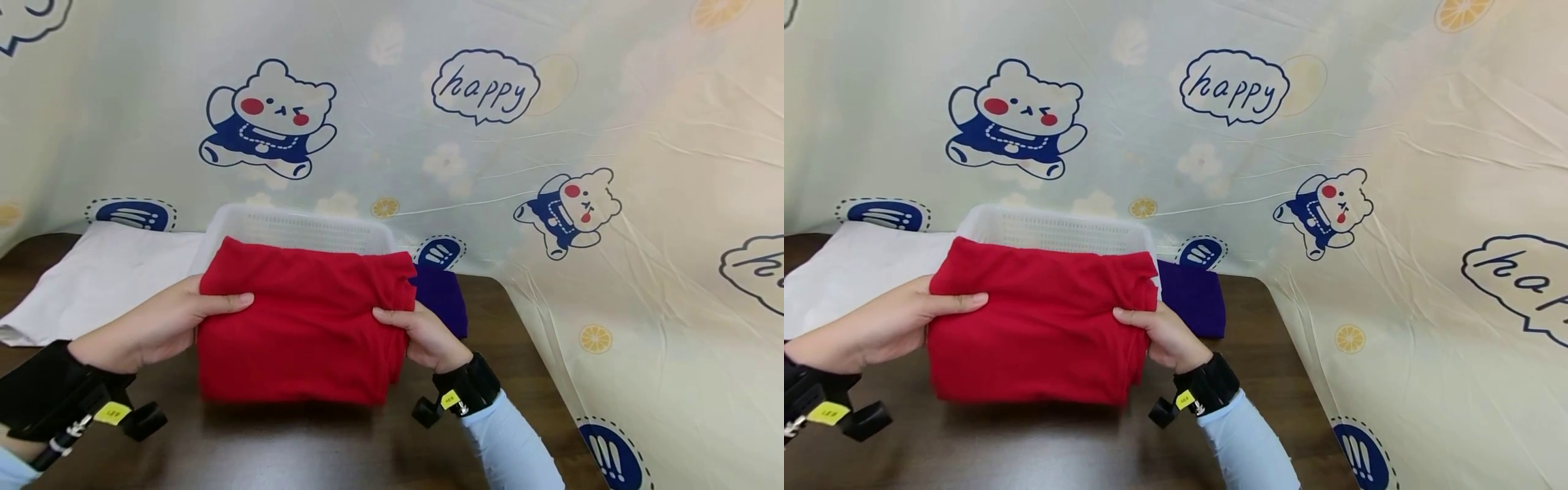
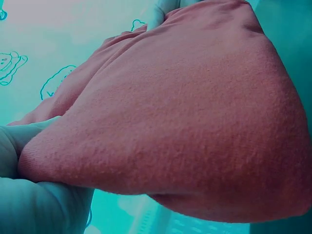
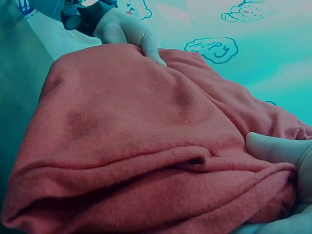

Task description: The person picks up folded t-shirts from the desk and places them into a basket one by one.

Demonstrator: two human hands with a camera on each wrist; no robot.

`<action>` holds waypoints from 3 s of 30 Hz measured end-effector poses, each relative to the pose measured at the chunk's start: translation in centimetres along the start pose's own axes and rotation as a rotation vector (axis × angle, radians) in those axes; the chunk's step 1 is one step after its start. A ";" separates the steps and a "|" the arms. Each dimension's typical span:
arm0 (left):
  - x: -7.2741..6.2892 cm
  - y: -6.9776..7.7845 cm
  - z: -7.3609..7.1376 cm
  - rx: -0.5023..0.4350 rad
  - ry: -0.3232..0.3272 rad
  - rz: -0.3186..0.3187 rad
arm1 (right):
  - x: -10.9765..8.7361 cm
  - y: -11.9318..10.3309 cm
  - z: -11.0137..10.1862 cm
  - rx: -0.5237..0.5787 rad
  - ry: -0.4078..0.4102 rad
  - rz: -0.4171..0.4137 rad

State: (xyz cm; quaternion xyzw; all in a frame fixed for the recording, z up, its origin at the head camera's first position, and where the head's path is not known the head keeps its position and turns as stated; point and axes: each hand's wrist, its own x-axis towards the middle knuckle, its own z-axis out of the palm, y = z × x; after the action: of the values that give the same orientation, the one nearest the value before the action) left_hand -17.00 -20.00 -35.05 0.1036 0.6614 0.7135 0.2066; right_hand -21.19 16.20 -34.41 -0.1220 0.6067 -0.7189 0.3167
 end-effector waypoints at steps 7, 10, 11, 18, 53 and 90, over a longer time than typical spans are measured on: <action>1.5 1.7 -0.3 -0.013 0.057 -0.030 | 1.5 -1.6 -0.3 -0.024 0.036 -0.023; 2.2 2.4 -0.6 -0.009 0.079 -0.030 | 2.3 -2.2 -0.5 -0.034 0.068 -0.029; 2.5 2.6 -0.8 -0.007 0.086 -0.030 | 2.6 -2.4 -0.6 -0.037 0.079 -0.030; 3.9 3.7 -1.5 0.011 0.134 -0.012 | 4.5 -3.4 -1.2 -0.047 0.095 -0.075; 9.5 5.0 -4.4 0.103 0.325 0.017 | 11.8 -6.2 -2.4 -0.197 0.197 -0.165; 10.7 -1.1 -5.2 0.200 0.158 -0.125 | 13.5 -0.7 -4.2 -0.218 0.111 0.077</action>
State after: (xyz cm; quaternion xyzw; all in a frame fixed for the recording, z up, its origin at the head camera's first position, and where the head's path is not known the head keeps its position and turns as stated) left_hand -28.55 -20.07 -37.98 0.0256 0.7487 0.6357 0.1864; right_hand -34.18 11.44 -37.57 -0.0922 0.7022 -0.6415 0.2947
